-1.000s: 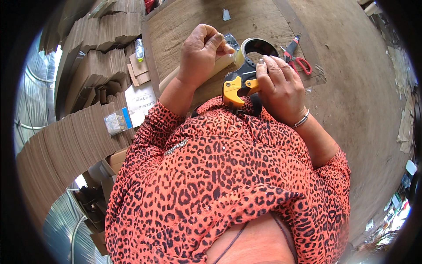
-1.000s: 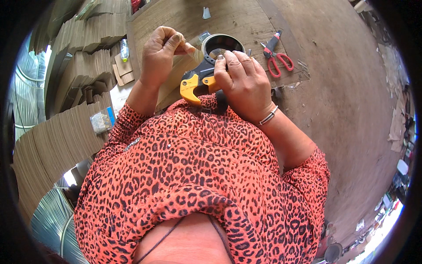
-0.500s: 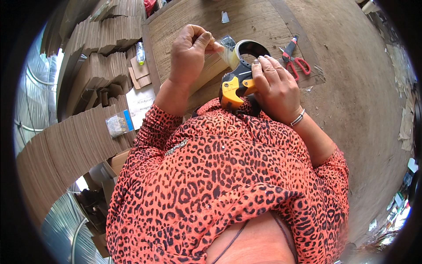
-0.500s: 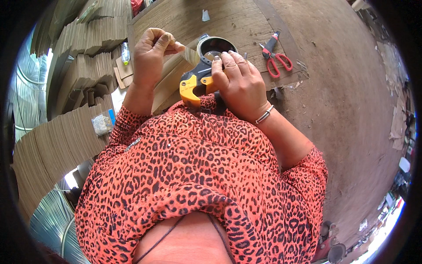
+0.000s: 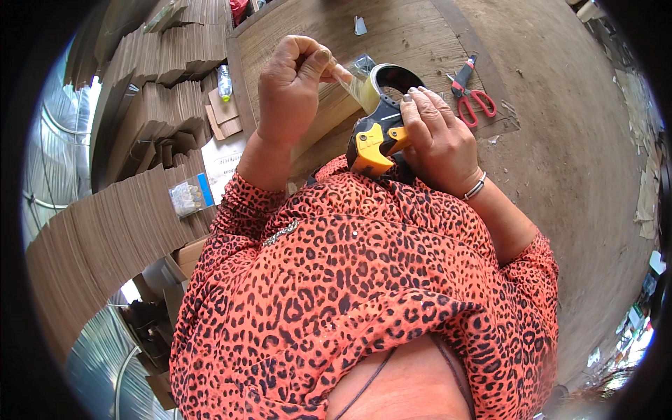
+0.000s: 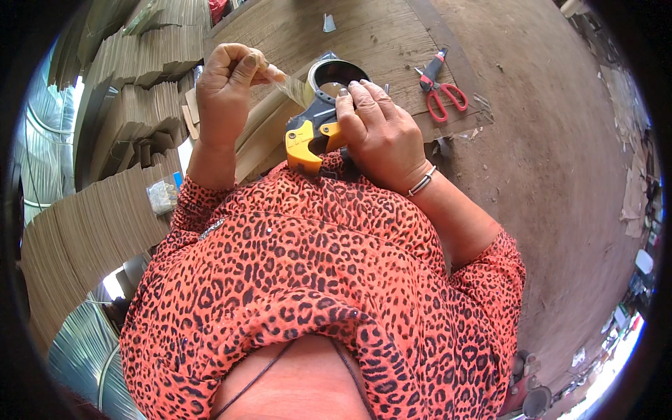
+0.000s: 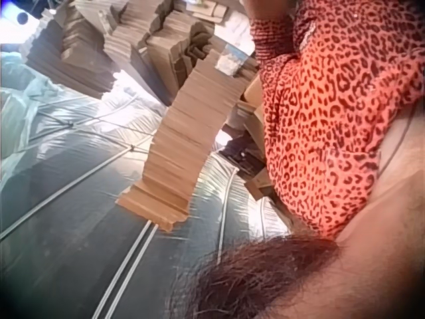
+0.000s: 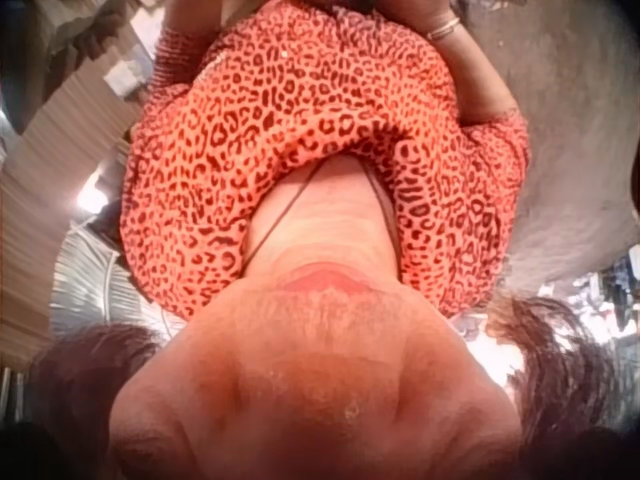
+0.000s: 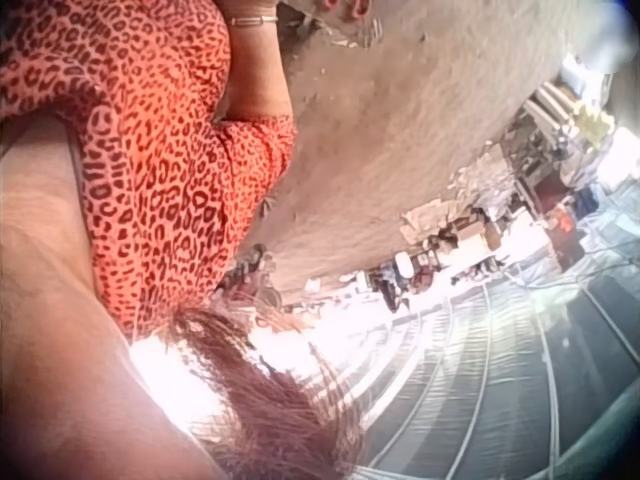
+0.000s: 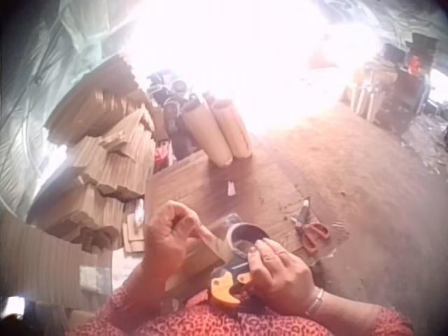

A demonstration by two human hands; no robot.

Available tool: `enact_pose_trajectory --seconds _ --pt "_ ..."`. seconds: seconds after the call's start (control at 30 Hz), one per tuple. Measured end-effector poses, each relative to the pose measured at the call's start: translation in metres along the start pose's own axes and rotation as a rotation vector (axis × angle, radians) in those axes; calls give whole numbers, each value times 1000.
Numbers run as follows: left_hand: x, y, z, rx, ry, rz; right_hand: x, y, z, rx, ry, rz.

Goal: The person folds a flat cardboard sheet into a cylindrical tube and secures it with tape. They then place the tube on a wooden workbench and use a tape dispenser to apply tape along the seam, completing the assembly of one tube.

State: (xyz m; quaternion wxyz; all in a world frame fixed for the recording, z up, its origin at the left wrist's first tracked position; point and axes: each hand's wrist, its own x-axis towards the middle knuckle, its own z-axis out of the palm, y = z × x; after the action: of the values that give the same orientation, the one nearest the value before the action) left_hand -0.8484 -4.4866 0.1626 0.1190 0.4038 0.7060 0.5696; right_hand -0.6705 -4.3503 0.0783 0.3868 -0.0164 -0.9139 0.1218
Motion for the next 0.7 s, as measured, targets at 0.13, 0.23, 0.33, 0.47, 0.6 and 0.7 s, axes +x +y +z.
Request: enact_pose_trajectory --seconds 0.13,0.23,0.33,0.47,0.6,0.7 --pt "0 -1 -6 -42 85 -73 0 1 -3 72 17 48" --pt "9 -7 -17 -82 162 -160 1 3 -3 148 41 -12" --pt "13 -10 -19 -95 139 -143 2 1 -3 198 65 -49" --pt "19 -10 -16 -104 101 -128 4 -1 6 240 115 -62" --pt "24 -9 -8 -108 75 -104 4 -6 15 244 149 -31" --pt "26 -5 -6 -84 89 -79 2 -3 22 166 179 -45"
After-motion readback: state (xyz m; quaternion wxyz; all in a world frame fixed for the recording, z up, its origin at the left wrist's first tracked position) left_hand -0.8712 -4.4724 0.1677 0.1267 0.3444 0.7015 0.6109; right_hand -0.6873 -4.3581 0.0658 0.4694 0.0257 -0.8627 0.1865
